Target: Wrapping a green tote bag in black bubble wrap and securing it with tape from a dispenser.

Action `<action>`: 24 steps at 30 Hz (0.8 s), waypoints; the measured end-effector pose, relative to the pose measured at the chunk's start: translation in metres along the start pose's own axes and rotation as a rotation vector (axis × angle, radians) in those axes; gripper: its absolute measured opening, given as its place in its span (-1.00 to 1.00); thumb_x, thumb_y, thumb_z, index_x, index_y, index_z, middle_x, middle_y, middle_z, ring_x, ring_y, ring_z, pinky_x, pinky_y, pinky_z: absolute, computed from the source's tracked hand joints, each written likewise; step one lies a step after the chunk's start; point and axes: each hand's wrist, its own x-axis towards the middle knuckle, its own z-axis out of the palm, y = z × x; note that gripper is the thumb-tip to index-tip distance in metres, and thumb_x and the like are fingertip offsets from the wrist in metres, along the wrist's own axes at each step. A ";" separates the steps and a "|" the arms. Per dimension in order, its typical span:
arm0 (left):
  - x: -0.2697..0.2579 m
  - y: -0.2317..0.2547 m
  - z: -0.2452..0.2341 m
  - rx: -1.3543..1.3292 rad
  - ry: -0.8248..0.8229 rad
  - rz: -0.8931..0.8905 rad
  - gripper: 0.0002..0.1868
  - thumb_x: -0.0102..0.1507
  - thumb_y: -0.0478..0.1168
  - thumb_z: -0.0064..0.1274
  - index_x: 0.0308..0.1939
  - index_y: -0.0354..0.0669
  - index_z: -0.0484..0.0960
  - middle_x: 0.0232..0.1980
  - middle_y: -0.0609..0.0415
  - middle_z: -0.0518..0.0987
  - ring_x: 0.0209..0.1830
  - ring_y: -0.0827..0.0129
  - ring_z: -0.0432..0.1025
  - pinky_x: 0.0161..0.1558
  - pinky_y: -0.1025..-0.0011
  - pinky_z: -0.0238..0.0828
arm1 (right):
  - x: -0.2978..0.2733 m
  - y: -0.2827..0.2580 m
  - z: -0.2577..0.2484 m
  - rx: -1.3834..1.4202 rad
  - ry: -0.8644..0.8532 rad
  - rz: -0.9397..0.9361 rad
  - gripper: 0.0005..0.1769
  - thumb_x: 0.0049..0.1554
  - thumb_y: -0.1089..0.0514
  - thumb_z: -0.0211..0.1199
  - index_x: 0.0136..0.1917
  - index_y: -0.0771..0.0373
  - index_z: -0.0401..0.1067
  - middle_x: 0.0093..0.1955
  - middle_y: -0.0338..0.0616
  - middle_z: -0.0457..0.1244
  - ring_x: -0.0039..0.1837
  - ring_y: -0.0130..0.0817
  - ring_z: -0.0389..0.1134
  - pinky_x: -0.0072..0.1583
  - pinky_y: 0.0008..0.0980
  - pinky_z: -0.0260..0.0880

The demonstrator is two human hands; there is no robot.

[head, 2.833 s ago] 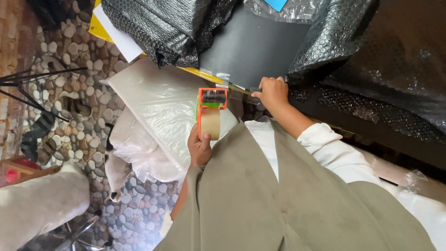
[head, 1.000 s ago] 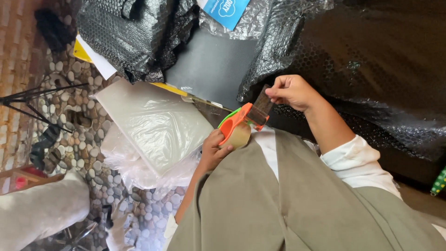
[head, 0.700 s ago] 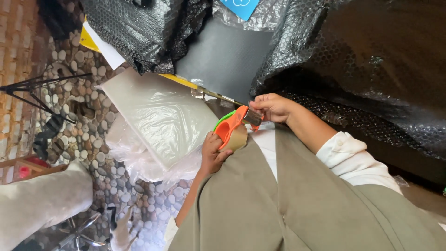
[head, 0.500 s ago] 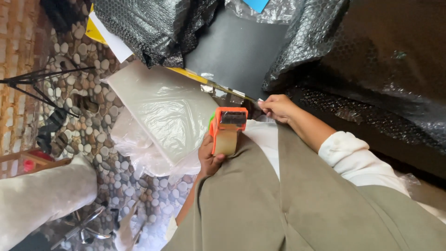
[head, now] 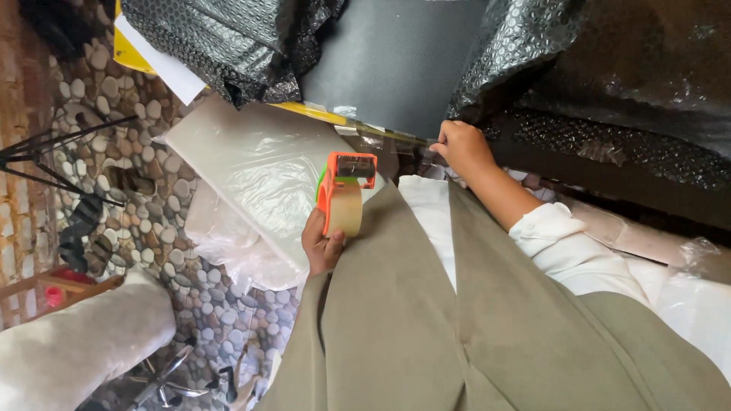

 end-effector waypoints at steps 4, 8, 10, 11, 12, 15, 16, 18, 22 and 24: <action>0.014 0.002 0.006 -0.077 -0.087 -0.049 -0.43 0.33 0.23 0.08 -0.44 -0.21 0.51 -0.36 0.01 0.34 -0.38 0.18 0.29 -0.25 0.25 0.28 | -0.013 -0.012 -0.004 -0.188 0.133 0.013 -0.57 -0.05 -0.12 0.61 -0.16 0.09 0.42 -0.27 -0.25 0.26 -0.23 -0.17 0.44 -0.15 -0.25 0.50; 0.028 0.016 0.015 -0.163 -0.211 -0.120 -0.56 0.37 0.08 0.05 -0.38 -0.22 0.48 -0.30 0.00 0.35 -0.30 0.18 0.31 -0.12 0.26 0.29 | -0.025 -0.046 -0.060 -0.145 0.048 0.173 -0.37 -0.04 -0.15 0.58 0.08 0.36 0.49 -0.14 0.07 0.37 -0.11 -0.01 0.49 -0.08 -0.16 0.54; 0.046 0.044 0.021 -0.197 -0.251 -0.129 -0.63 0.39 -0.03 0.04 -0.36 -0.23 0.47 -0.28 0.00 0.36 -0.27 0.17 0.31 -0.08 0.26 0.30 | -0.029 -0.065 -0.091 -0.086 -0.046 0.215 -0.25 0.02 -0.16 0.54 0.22 0.48 0.47 -0.05 0.24 0.39 -0.03 0.07 0.50 -0.02 -0.11 0.55; 0.053 0.059 0.024 -0.213 -0.281 -0.148 -0.64 0.41 -0.04 0.02 -0.33 -0.25 0.46 -0.25 0.00 0.34 -0.22 0.17 0.30 -0.02 0.24 0.30 | -0.034 -0.072 -0.102 0.262 -0.044 0.307 -0.45 0.05 0.00 0.51 0.18 0.39 0.52 -0.06 0.16 0.42 -0.06 -0.10 0.51 -0.04 -0.26 0.53; 0.060 0.074 0.028 -0.229 -0.310 -0.168 -0.66 0.42 -0.05 0.00 -0.29 -0.26 0.44 -0.23 0.00 0.33 -0.18 0.16 0.29 0.04 0.23 0.29 | -0.038 -0.079 -0.113 0.612 -0.042 0.393 -0.63 0.08 0.16 0.48 0.14 0.30 0.57 -0.08 0.08 0.45 -0.08 -0.27 0.51 -0.07 -0.40 0.51; 0.054 0.044 0.038 -0.220 -0.319 -0.100 -0.69 0.42 -0.08 0.01 -0.28 -0.23 0.46 -0.23 0.01 0.32 -0.16 0.09 0.31 0.12 0.18 0.26 | -0.033 -0.092 -0.138 0.663 0.297 -0.013 -0.51 0.03 0.11 0.57 0.23 0.16 0.59 0.03 -0.11 0.41 -0.07 -0.38 0.42 -0.16 -0.59 0.41; 0.054 0.044 0.042 -0.222 -0.326 -0.094 -0.69 0.42 -0.08 0.01 -0.28 -0.23 0.46 -0.23 0.01 0.32 -0.16 0.09 0.31 0.12 0.18 0.26 | -0.029 -0.099 -0.142 0.660 0.306 -0.011 -0.51 0.03 0.11 0.57 0.23 0.16 0.59 0.03 -0.11 0.41 -0.07 -0.38 0.42 -0.16 -0.59 0.41; 0.057 0.045 0.049 -0.196 -0.369 -0.068 -0.69 0.43 -0.06 0.00 -0.27 -0.21 0.48 -0.23 0.04 0.31 -0.12 0.11 0.31 0.18 0.14 0.23 | -0.021 -0.112 -0.153 0.490 0.418 -0.192 -0.52 0.02 0.05 0.61 0.20 0.11 0.61 0.06 -0.11 0.37 -0.01 -0.27 0.40 -0.14 -0.48 0.41; 0.041 0.012 0.072 -0.140 -0.358 0.002 -0.69 0.42 -0.12 0.03 -0.32 -0.27 0.44 -0.27 -0.04 0.33 -0.18 -0.03 0.30 0.16 0.06 0.24 | -0.012 -0.110 -0.145 0.444 0.517 -0.267 -0.69 0.01 0.12 0.61 0.05 0.13 0.66 -0.02 -0.19 0.38 -0.03 -0.27 0.41 -0.01 -0.39 0.46; 0.039 0.005 0.081 -0.107 -0.348 0.020 -0.68 0.41 -0.10 0.05 -0.34 -0.22 0.44 -0.31 -0.01 0.31 -0.22 0.01 0.29 0.16 0.06 0.21 | -0.014 -0.104 -0.143 0.411 0.554 -0.269 -0.88 0.03 0.25 0.57 -0.16 0.12 0.65 -0.04 -0.27 0.41 -0.05 -0.33 0.45 0.03 -0.42 0.48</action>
